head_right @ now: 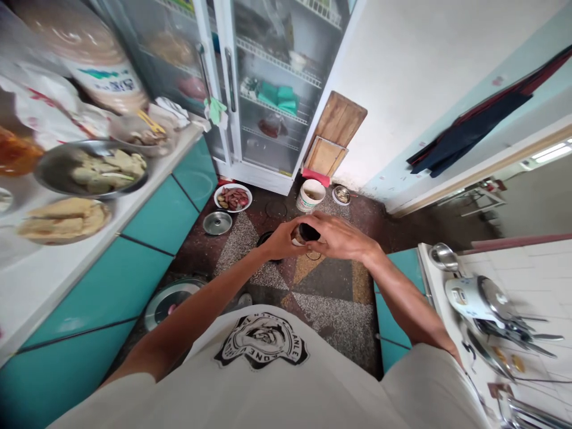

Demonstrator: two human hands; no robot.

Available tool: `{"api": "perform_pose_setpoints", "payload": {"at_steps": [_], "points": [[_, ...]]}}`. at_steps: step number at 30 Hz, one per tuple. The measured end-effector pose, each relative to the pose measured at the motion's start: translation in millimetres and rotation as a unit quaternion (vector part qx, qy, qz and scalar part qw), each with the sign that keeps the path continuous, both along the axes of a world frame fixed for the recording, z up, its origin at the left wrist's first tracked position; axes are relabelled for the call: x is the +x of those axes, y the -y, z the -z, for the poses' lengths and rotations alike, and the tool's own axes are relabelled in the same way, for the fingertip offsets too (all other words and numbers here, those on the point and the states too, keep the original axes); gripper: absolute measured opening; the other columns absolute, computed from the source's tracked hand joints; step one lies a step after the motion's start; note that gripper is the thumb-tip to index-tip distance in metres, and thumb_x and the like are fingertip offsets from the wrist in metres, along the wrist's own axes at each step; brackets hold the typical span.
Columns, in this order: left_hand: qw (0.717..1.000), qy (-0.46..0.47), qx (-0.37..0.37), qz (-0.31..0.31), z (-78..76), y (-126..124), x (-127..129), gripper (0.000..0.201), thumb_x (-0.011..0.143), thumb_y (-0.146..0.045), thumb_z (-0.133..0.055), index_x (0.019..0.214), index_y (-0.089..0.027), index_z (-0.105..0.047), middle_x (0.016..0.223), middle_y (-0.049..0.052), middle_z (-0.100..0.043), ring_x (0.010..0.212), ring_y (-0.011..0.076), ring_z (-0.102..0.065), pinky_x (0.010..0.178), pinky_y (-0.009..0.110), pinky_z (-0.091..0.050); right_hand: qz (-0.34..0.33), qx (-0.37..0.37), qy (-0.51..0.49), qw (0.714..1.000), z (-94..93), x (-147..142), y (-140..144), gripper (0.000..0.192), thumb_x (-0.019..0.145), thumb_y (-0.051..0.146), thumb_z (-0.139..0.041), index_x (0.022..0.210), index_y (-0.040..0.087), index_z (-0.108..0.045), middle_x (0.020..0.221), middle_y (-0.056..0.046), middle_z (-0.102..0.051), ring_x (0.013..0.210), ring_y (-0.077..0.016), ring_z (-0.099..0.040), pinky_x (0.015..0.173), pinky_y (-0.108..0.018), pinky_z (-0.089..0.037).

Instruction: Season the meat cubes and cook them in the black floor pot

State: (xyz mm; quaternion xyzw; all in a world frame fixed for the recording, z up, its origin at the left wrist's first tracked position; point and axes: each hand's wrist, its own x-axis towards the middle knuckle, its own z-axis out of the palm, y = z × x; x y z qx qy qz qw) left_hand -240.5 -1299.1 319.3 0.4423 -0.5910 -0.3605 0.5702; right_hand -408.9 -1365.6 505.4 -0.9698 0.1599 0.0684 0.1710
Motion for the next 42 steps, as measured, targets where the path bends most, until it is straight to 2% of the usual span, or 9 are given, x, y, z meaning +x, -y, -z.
{"api": "perform_pose_setpoints", "payload": {"at_steps": [8, 12, 15, 20, 25, 32, 35, 39, 42], "points": [[0.999, -0.035, 0.005, 0.031, 3.5, 5.8, 9.8, 0.063, 0.076, -0.052, -0.096, 0.122, -0.016, -0.072, 0.091, 0.001, -0.072, 0.081, 0.0178, -0.062, 0.072, 0.028, -0.05, -0.031, 0.035, 0.052, 0.998, 5.9, 4.0, 6.7, 0.08, 0.101, 0.037, -0.082, 0.174, 0.039, -0.049, 0.172, -0.009, -0.058, 0.159, -0.0361, -0.057, 0.132, -0.062, -0.051], [1.0, -0.008, 0.007, 0.006, 3.5, 6.3, 11.0, 0.057, 0.075, -0.051, -0.095, 0.114, -0.018, -0.069, 0.08, -0.004, -0.063, 0.072, 0.0133, -0.053, 0.066, 0.025, -0.04, 0.07, -0.059, 0.054, 0.994, 16.3, 5.1, 9.5, 0.069, 0.101, 0.049, -0.085, 0.163, 0.031, -0.062, 0.147, -0.015, -0.076, 0.134, -0.0408, -0.074, 0.115, -0.059, -0.063], [1.0, -0.02, -0.015, 0.016, 6.1, 6.9, 9.6, 0.063, 0.078, -0.049, -0.093, 0.127, -0.018, -0.07, 0.088, -0.002, -0.069, 0.076, 0.0145, -0.056, 0.07, 0.026, -0.043, 0.034, -0.047, 0.035, 0.998, 12.3, 5.3, 8.4, 0.056, 0.104, 0.038, -0.081, 0.158, 0.033, -0.067, 0.139, -0.011, -0.079, 0.126, -0.0364, -0.077, 0.11, -0.055, -0.065], [0.999, -0.031, -0.014, 0.008, 6.8, 8.8, 8.2, 0.065, 0.072, -0.048, -0.097, 0.122, -0.016, -0.072, 0.089, 0.0, -0.072, 0.078, 0.0158, -0.059, 0.071, 0.027, -0.045, 0.008, -0.003, 0.063, 0.998, 15.0, 3.1, 13.7, 0.092, 0.091, 0.043, -0.095, 0.172, 0.036, -0.053, 0.162, -0.01, -0.068, 0.14, -0.0364, -0.071, 0.113, -0.053, -0.064], [0.999, -0.044, -0.01, 0.017, 2.1, 9.9, 9.1, 0.067, 0.076, -0.048, -0.096, 0.13, -0.016, -0.071, 0.088, -0.001, -0.072, 0.075, 0.0143, -0.058, 0.069, 0.026, -0.045, 0.043, -0.017, 0.086, 0.995, 22.4, 3.4, 18.2, 0.061, 0.097, 0.035, -0.089, 0.155, 0.032, -0.07, 0.136, -0.01, -0.08, 0.12, -0.033, -0.079, 0.105, -0.051, -0.066], [0.991, -0.097, 0.022, 0.084, 6.9, 11.4, 19.4, 0.072, 0.072, -0.054, -0.103, 0.125, -0.016, -0.071, 0.106, 0.006, -0.078, 0.093, 0.0215, -0.071, 0.083, 0.032, -0.056, 0.035, 0.127, 0.149, 0.98, 11.6, -7.8, 23.8, 0.06, 0.098, 0.025, -0.083, 0.154, 0.037, -0.068, 0.146, -0.006, -0.075, 0.124, -0.0276, -0.075, 0.105, -0.046, -0.066], [0.995, -0.084, 0.034, 0.049, 8.3, 8.4, 26.3, 0.069, 0.069, -0.054, -0.104, 0.115, -0.017, -0.068, 0.101, 0.004, -0.076, 0.09, 0.0196, -0.069, 0.08, 0.03, -0.055, 0.114, 0.29, 0.229, 0.922, 42.1, -13.0, 33.0, 0.061, 0.093, 0.036, -0.089, 0.15, 0.035, -0.067, 0.142, -0.007, -0.075, 0.12, -0.0257, -0.073, 0.094, -0.04, -0.067], [0.996, -0.075, 0.036, 0.01, 8.8, 1.6, 34.3, 0.066, 0.072, -0.054, -0.102, 0.115, -0.017, -0.068, 0.102, 0.004, -0.076, 0.092, 0.0193, -0.069, 0.083, 0.03, -0.056, 0.237, 0.516, 0.353, 0.744, 111.3, -5.4, 30.6, 0.055, 0.083, 0.057, -0.093, 0.126, 0.03, -0.071, 0.128, -0.006, -0.077, 0.101, -0.0223, -0.073, 0.07, -0.03, -0.062], [0.997, -0.066, 0.041, -0.017, 12.6, -0.9, 37.3, 0.065, 0.073, -0.054, -0.1, 0.117, -0.017, -0.069, 0.105, 0.006, -0.077, 0.094, 0.0198, -0.07, 0.084, 0.03, -0.058, 0.322, 0.523, 0.395, 0.683, 150.2, 6.4, 18.7, 0.046, 0.089, 0.068, -0.086, 0.106, 0.028, -0.071, 0.1, -0.003, -0.074, 0.081, -0.019, -0.068, 0.057, -0.026, -0.054]]}}
